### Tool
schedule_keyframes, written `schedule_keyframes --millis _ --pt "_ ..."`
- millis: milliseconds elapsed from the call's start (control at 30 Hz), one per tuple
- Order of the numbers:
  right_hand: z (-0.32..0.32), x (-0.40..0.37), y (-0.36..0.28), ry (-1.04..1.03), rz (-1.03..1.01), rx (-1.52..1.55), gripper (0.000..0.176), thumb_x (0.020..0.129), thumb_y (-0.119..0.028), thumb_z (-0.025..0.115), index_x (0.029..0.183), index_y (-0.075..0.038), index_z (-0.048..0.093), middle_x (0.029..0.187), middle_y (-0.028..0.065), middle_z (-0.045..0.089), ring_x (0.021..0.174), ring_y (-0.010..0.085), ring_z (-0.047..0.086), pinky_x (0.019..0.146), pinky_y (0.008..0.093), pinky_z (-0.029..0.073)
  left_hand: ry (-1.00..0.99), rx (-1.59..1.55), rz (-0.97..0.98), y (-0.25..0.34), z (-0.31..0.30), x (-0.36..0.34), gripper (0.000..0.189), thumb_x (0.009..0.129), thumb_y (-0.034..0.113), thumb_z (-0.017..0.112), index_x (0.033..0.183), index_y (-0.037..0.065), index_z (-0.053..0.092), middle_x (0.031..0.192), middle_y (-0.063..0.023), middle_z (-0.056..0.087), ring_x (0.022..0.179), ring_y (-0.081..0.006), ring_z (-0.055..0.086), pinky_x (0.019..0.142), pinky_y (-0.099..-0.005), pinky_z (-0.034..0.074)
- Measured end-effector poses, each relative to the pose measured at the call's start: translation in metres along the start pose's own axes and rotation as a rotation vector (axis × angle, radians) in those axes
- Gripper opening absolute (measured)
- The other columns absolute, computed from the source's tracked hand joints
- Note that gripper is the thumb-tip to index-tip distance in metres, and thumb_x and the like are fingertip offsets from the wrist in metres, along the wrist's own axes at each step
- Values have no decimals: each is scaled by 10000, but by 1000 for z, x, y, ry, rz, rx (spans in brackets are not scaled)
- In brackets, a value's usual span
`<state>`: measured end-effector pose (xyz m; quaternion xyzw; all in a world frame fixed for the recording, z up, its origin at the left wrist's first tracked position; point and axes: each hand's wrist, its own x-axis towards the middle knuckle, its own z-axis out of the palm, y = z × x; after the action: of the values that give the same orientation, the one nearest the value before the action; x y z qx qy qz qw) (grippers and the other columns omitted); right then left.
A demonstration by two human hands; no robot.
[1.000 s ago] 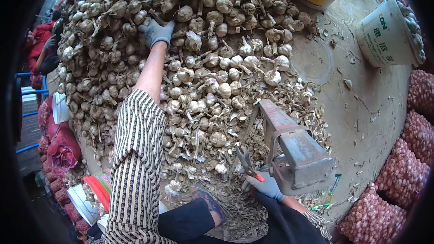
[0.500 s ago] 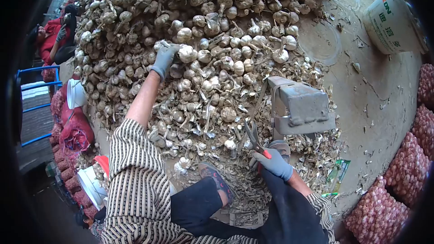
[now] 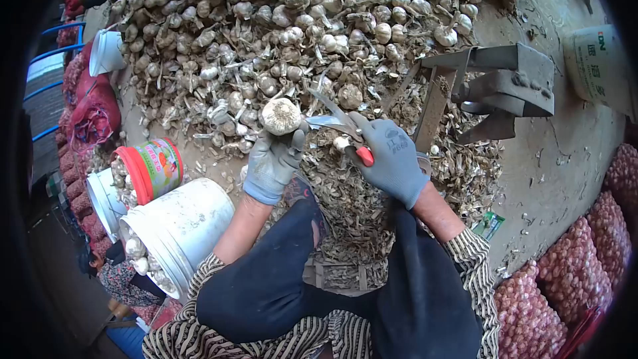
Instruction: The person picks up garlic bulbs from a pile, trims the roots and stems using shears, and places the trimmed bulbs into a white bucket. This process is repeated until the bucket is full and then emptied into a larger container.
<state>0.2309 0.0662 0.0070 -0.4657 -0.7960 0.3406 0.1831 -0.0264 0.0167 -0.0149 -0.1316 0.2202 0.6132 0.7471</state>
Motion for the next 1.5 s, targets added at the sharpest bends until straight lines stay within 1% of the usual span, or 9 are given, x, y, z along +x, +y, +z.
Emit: schedule_keyframes --millis 167,233,367,467,567,700,900,1267,1500 --pt "-10 12 -13 -80 -67 -237 650 815 -204 756 1402 -59 520 987 130 617 958 326 603 826 441 480 -81 -52 -24 -30 -11 -10 417 1072 177 391 1464 59 470 1429 -185 550 1261 -339 595 1044 -434 561" --pt "-11 9 -12 -49 -108 -293 688 785 -192 765 1411 -64 509 1026 128 614 995 327 594 843 441 471 94 93 61 -38 3 -14 422 1082 195 376 1474 61 457 1417 -179 557 1242 -327 608 1030 -417 570" --pt "-12 -5 -3 -60 -129 -297 709 785 -201 769 1424 -65 495 1034 126 606 1005 328 584 853 450 462 -144 10 -118 -39 -17 -15 417 1112 274 386 1450 42 464 1403 -171 562 1244 -315 607 1044 -442 561" --pt "-9 -13 -1 -220 -20 -275 707 787 -188 754 1430 -71 483 981 122 596 962 315 588 843 443 470 121 351 -6 -49 13 -19 433 1107 298 410 1429 15 477 1366 -183 591 1176 -293 654 963 -378 613" --pt "-6 -12 4 -263 -35 -284 692 792 -181 739 1427 -75 487 958 118 599 939 309 595 812 436 480 140 516 15 -47 17 -22 439 1104 307 424 1428 16 476 1363 -170 590 1182 -286 650 973 -360 606" --pt "9 -16 10 -194 -43 -184 702 786 -169 725 1438 -79 481 940 127 594 930 322 599 801 436 490 13 452 61 -49 13 -23 452 1090 334 474 1420 24 490 1359 -133 597 1238 -278 600 1046 -449 532" --pt "16 -22 5 -139 -34 -92 713 792 -155 711 1455 -76 462 946 137 576 935 340 593 810 453 492 45 371 67 -49 -2 -15 442 1090 334 473 1394 15 511 1328 -133 610 1177 -253 633 965 -420 564" --pt "45 -38 30 -169 -14 -8 610 840 -177 682 1417 -117 490 940 144 650 887 360 666 737 469 520 182 718 84 -37 -6 -17 412 1109 303 416 1279 -35 580 1118 -184 709 967 -258 734 800 -358 640" --pt "51 -52 34 -141 98 87 452 927 -175 663 1368 -157 570 881 169 682 809 373 683 690 453 529 158 382 -63 -23 -40 -21 464 1100 351 405 1288 -38 574 1116 -204 709 936 -288 731 775 -385 642"
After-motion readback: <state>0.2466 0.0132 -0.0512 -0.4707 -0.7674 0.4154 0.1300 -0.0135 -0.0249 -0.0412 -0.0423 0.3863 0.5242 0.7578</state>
